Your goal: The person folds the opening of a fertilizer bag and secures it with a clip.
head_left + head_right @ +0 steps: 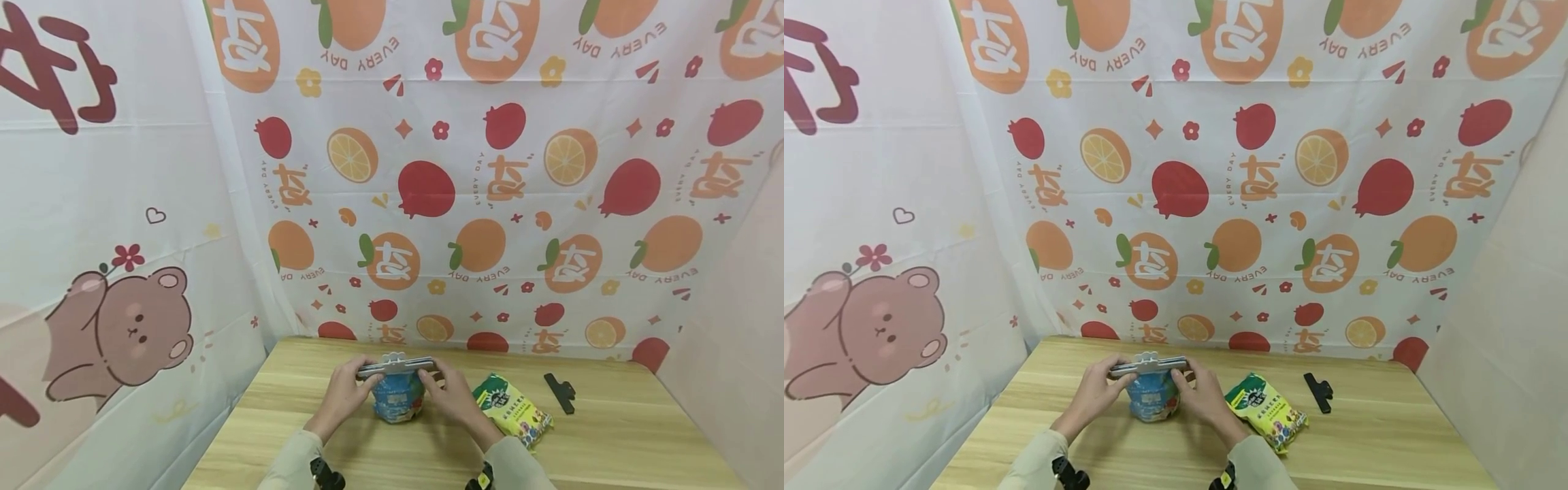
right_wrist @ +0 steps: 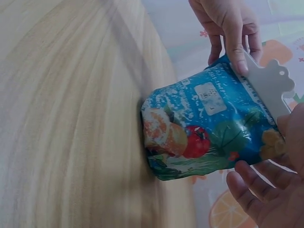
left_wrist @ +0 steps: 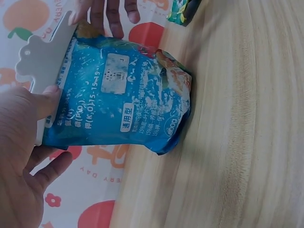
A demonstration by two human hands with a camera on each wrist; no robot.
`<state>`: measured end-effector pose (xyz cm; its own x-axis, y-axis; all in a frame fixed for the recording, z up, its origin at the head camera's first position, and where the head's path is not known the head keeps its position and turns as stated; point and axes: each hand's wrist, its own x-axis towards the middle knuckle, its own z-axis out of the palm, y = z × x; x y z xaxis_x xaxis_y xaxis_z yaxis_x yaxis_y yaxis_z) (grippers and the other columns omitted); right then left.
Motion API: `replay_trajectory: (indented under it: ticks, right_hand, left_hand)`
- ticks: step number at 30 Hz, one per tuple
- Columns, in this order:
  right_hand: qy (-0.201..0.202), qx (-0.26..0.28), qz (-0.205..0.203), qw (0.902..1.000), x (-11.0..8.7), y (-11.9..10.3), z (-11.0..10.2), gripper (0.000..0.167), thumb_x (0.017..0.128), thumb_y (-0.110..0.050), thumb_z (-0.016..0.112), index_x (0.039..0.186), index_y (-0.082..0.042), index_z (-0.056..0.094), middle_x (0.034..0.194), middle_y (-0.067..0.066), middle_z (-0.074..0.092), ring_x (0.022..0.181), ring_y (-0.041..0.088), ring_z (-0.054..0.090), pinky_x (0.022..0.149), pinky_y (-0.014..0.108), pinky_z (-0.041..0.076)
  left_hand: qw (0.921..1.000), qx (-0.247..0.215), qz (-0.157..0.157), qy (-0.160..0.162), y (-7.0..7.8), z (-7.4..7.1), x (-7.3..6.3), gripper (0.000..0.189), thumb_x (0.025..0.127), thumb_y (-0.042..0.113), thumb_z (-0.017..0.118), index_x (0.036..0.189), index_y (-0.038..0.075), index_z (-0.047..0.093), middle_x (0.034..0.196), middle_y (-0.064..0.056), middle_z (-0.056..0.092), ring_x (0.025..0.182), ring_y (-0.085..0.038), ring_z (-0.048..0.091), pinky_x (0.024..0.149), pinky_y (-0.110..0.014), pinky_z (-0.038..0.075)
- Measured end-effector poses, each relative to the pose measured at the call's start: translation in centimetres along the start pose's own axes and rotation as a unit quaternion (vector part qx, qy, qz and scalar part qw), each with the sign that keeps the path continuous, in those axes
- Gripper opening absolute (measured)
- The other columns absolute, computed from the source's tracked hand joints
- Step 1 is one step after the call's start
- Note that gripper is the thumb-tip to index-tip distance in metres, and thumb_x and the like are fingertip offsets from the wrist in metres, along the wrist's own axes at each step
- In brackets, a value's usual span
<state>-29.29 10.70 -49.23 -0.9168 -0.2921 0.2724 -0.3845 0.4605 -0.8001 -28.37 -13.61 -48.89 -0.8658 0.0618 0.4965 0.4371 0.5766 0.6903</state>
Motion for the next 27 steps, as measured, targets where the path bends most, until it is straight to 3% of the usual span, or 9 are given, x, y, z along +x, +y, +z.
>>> replay_trajectory:
  ticks: [6, 15, 27]
  right_hand:
    - [-0.013, -0.008, 0.000, 0.9999, -0.2, 0.6, 0.4, 0.032, 0.105, -0.036, 0.055, 0.133, -0.021, 0.059, 0.124, 0.006, 0.066, 0.111, 0.022, 0.062, 0.084, 0.031, 0.055]
    - [-0.086, 0.026, 0.058, 0.9942, -0.7, 2.1, 1.1, 0.060, 0.103, -0.040, 0.058, 0.147, -0.002, 0.045, 0.129, 0.022, 0.064, 0.111, 0.033, 0.064, 0.087, 0.048, 0.056]
    - [-0.132, -0.013, 0.106, 0.9855, -1.1, 3.8, 2.2, 0.071, 0.100, -0.056, 0.055, 0.143, 0.000, 0.051, 0.135, 0.020, 0.064, 0.120, 0.036, 0.063, 0.097, 0.057, 0.052]
  left_hand:
    - [0.9997, -0.004, 0.022, 0.010, -0.4, 0.1, 0.0, 0.017, 0.083, 0.007, 0.081, 0.095, 0.015, 0.072, 0.088, 0.002, 0.076, 0.074, -0.001, 0.059, 0.066, -0.020, 0.051]
    - [0.9999, -0.015, -0.004, -0.007, -0.5, 0.1, 0.0, 0.016, 0.086, 0.008, 0.079, 0.095, 0.018, 0.071, 0.091, 0.001, 0.077, 0.077, -0.002, 0.065, 0.067, -0.019, 0.053]
    - [0.9998, -0.010, -0.014, -0.008, -0.7, -0.1, -0.2, 0.015, 0.087, 0.008, 0.078, 0.093, 0.018, 0.069, 0.088, -0.002, 0.075, 0.075, -0.001, 0.062, 0.066, -0.020, 0.053]
